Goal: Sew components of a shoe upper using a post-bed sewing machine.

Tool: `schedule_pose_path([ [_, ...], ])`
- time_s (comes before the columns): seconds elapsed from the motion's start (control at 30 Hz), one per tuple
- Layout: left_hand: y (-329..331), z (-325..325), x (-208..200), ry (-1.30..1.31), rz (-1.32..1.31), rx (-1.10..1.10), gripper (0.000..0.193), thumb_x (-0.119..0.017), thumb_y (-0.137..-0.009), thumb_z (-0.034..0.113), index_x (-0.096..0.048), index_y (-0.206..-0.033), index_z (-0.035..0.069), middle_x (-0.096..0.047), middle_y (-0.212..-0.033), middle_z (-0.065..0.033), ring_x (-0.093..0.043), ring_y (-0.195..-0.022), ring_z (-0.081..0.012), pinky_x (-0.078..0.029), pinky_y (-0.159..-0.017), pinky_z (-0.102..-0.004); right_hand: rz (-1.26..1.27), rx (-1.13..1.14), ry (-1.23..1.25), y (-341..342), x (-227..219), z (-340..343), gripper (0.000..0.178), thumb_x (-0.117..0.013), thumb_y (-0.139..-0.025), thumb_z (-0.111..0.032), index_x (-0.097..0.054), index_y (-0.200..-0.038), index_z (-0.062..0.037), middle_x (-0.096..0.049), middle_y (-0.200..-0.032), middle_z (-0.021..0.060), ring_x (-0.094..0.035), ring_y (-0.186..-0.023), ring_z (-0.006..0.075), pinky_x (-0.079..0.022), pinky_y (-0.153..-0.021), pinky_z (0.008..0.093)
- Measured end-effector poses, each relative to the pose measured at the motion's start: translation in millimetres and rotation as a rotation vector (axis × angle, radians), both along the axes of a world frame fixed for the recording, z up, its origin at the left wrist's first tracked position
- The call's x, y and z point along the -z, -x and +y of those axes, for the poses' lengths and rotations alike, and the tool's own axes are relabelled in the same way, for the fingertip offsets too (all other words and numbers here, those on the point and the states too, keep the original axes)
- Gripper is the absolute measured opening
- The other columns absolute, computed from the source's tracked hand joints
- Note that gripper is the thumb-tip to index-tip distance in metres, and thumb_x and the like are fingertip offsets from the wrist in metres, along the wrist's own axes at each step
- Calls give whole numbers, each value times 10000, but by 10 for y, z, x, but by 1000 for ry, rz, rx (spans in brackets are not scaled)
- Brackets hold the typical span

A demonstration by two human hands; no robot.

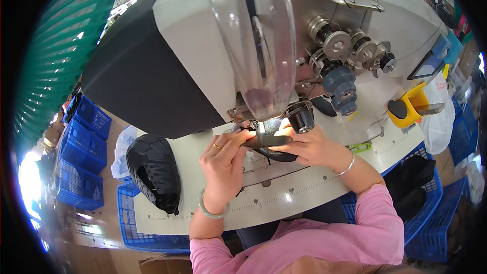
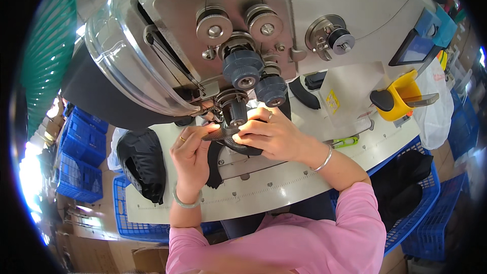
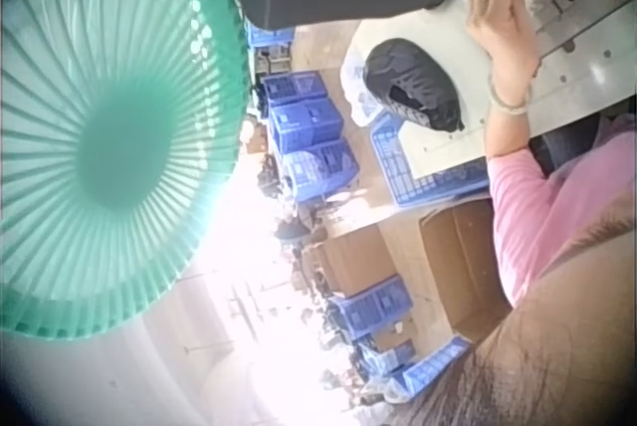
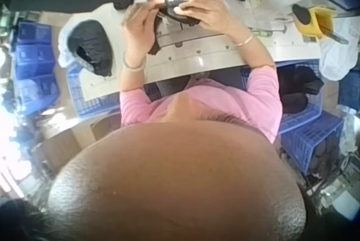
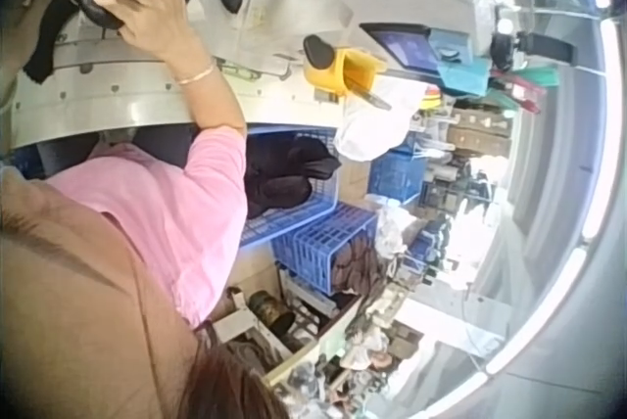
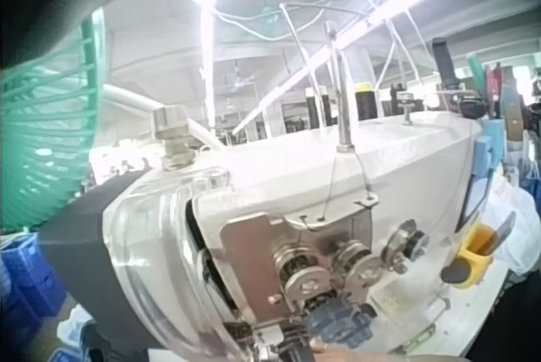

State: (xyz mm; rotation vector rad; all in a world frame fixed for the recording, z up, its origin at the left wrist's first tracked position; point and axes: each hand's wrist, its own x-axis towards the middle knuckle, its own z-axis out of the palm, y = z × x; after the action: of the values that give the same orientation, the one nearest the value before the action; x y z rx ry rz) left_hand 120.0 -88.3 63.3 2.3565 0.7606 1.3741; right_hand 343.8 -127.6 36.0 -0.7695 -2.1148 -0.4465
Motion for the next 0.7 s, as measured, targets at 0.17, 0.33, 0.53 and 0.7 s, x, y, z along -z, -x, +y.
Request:
schedule_pose_path([
  [0.17,-24,-22,5,-424,166,-62,317,-679,-665,-32,-721,-971,39,-668,-957,-85,-640,-821,-247,-541,-690,-326,39,-84,137,-28,-51,-30,358,-714,-631,-98,-694,-988,-99,-585,-1017,-28,-547,-973,202,-441,-770,377],
  [0.33,4,-21,0,-588,295,-98,339,-690,-623,8,-726,-955,62,-672,-1002,-71,-651,-848,-243,-574,-697,-328,45,-76,63,-29,-44,-40,327,-724,-655,-122,-696,-980,-92,-605,-993,-11,-564,-958,205,-444,-775,380],
  [0.53,0,-36,-3,-552,280,-89,335,-703,-627,9,-723,-958,57,-674,-1004,-67,-648,-837,-244,-567,-676,-323,95,-85,83,-17,-46,-44,330,-739,-648,-136,-692,-970,-79,-616,-988,9,-569,-929,231,-449,-792,379],
  [0.7,-22,-9,20,-497,236,-79,337,-716,-650,1,-717,-982,62,-658,-1012,-57,-640,-820,-250,-545,-635,-332,133,-71,109,-33,-29,-13,312,-764,-661,-184,-683,-945,-86,-614,-976,38,-581,-908,265,-455,-795,375],
])
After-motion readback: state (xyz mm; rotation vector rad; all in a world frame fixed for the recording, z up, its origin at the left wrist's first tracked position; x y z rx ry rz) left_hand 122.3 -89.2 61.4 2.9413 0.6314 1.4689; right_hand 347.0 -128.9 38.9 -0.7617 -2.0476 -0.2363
